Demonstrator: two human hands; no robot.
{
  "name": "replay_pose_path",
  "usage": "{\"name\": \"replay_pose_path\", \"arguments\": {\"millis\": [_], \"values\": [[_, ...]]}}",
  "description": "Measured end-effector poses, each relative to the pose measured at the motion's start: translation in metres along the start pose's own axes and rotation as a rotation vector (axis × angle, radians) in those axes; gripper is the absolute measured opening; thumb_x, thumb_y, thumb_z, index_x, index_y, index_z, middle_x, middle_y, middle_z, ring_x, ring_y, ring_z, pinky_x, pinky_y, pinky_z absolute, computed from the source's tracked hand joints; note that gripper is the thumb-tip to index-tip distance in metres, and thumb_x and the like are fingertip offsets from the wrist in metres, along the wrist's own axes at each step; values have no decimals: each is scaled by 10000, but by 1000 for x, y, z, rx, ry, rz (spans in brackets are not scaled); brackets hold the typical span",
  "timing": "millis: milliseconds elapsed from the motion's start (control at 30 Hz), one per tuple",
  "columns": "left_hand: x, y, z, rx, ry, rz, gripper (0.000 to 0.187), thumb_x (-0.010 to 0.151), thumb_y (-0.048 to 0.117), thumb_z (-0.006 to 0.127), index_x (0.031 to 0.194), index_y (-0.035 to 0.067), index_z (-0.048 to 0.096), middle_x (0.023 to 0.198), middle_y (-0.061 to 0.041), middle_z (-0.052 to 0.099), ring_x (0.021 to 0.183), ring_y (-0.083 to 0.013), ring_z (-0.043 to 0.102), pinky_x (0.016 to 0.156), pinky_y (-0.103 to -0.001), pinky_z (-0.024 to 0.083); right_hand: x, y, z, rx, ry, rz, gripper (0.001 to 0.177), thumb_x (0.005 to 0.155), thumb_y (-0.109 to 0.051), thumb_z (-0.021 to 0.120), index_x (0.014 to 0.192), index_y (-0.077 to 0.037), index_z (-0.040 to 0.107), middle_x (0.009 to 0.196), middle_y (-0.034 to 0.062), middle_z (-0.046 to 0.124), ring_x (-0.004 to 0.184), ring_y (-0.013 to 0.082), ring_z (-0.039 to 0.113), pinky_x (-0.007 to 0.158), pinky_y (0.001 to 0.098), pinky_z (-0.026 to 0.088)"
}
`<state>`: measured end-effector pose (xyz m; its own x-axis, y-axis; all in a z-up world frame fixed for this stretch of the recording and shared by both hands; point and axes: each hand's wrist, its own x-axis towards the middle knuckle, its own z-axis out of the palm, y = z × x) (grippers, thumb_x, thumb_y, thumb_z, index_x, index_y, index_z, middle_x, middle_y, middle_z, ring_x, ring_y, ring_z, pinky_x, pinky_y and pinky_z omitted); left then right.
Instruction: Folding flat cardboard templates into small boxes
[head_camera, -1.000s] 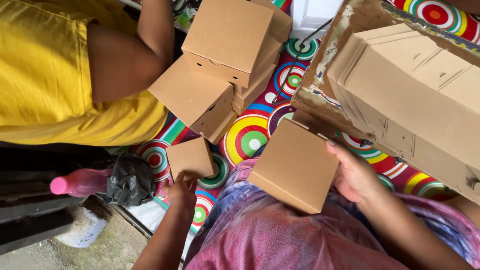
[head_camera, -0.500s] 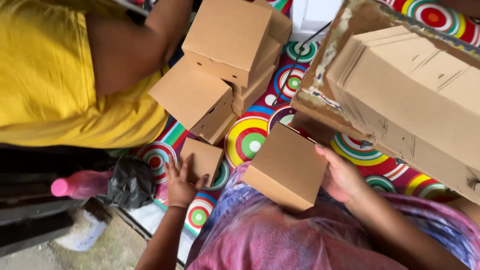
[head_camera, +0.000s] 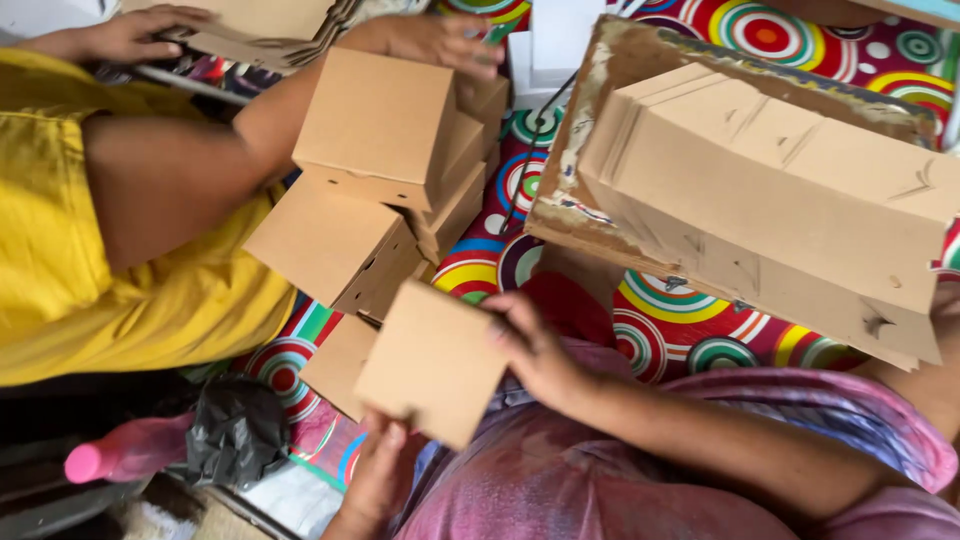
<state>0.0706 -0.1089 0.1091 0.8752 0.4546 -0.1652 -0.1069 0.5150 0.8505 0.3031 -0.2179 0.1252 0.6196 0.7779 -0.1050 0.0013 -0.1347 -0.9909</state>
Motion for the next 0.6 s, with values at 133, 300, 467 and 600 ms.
{"name": "replay_pose_path", "arguments": {"millis": [133, 300, 467, 600], "values": [[-18, -16, -45, -97, 849, 36, 756, 841, 175, 465, 1572, 225, 278, 1512, -161, 480, 1309, -322, 493, 1076, -489, 403, -20, -13, 7, -142, -404, -244, 517, 1040, -446, 471, 1407, -85, 513, 1407, 151, 515, 1268, 234, 485, 1034, 356, 420], [-17, -29, -128, 222, 989, 272, 669, 977, 142, 380, 1622, 64, 218, 1557, -206, 418, 1409, -285, 431, 1181, -370, 335, -7, -7, -27, -117, -305, -167, 477, 1071, -407, 372, 1306, -77, 625, 1302, 138, 675, 1232, 255, 635, 1056, 357, 474], [0, -77, -175, 619, 995, 371, 656, 1080, 136, 487, 1629, 20, 147, 1636, -207, 314, 1371, -268, 438, 1126, -407, 376, -20, -6, -69, -9, -213, 169, 352, 1025, -378, 468, 1272, -204, 649, 1362, 0, 685, 1207, 137, 648, 955, 338, 565], [21, 3, -48, 1851, 692, 1344, 84, 1037, -117, 486, 960, -128, 518, 1222, -572, 540, 1141, -788, 529, 948, -792, 485, -32, -12, -135, -31, -40, 65, 315, 1001, -254, 564, 1260, -109, 670, 1311, 48, 723, 1232, 153, 684, 943, 336, 586]]}}
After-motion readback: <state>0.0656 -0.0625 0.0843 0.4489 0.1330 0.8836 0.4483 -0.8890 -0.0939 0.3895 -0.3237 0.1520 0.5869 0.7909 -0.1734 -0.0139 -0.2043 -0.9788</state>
